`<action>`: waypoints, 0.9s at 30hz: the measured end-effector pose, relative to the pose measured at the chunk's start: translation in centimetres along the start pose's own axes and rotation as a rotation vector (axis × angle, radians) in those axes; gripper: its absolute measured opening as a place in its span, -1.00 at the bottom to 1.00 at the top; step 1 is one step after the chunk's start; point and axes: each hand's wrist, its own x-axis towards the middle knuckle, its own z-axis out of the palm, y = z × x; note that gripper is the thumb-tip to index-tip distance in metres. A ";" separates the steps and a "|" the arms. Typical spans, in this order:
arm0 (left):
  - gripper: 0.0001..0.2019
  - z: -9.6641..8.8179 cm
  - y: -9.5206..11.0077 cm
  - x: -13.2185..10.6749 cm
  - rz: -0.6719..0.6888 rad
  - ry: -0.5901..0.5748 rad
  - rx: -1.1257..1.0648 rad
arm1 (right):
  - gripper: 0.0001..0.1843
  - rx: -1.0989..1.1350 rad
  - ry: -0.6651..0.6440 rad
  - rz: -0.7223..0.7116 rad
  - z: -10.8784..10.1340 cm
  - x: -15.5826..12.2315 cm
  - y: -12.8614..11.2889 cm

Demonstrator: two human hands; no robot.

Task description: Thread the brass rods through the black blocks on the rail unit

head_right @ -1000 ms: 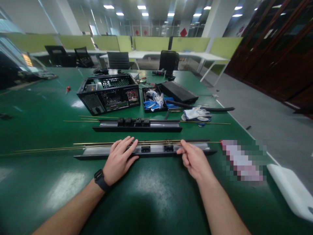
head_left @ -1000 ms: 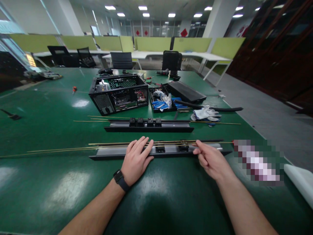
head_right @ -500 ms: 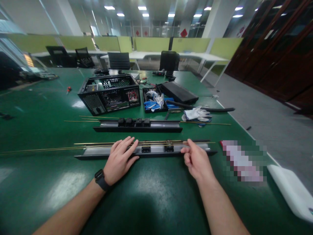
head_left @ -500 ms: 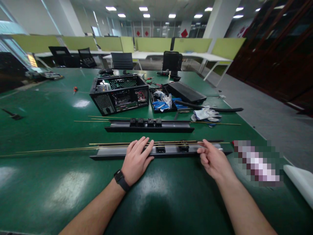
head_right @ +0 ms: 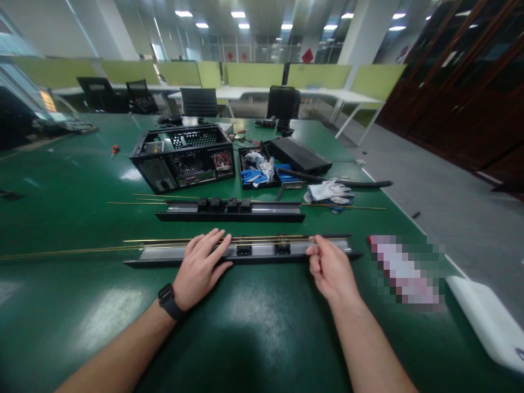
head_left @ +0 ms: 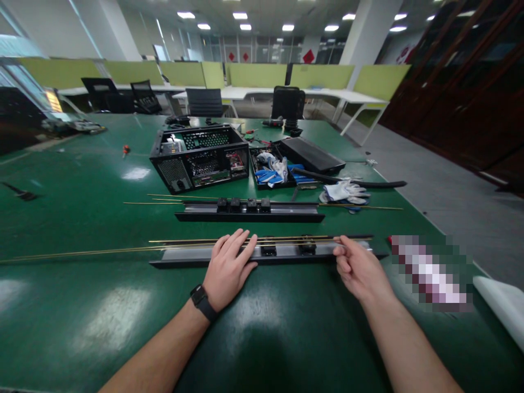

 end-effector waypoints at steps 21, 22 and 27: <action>-0.42 -0.1 0.0 0.0 0.000 -0.004 -0.008 | -0.84 -0.034 0.013 0.019 0.1 -0.1 0.1; -0.42 -0.1 0.0 0.0 0.000 -0.004 -0.009 | -0.83 -0.037 0.010 0.007 0.1 -0.1 0.1; -0.46 -0.1 0.1 0.1 0.003 0.001 0.001 | -0.73 -0.115 -0.094 0.013 0.4 -0.5 0.7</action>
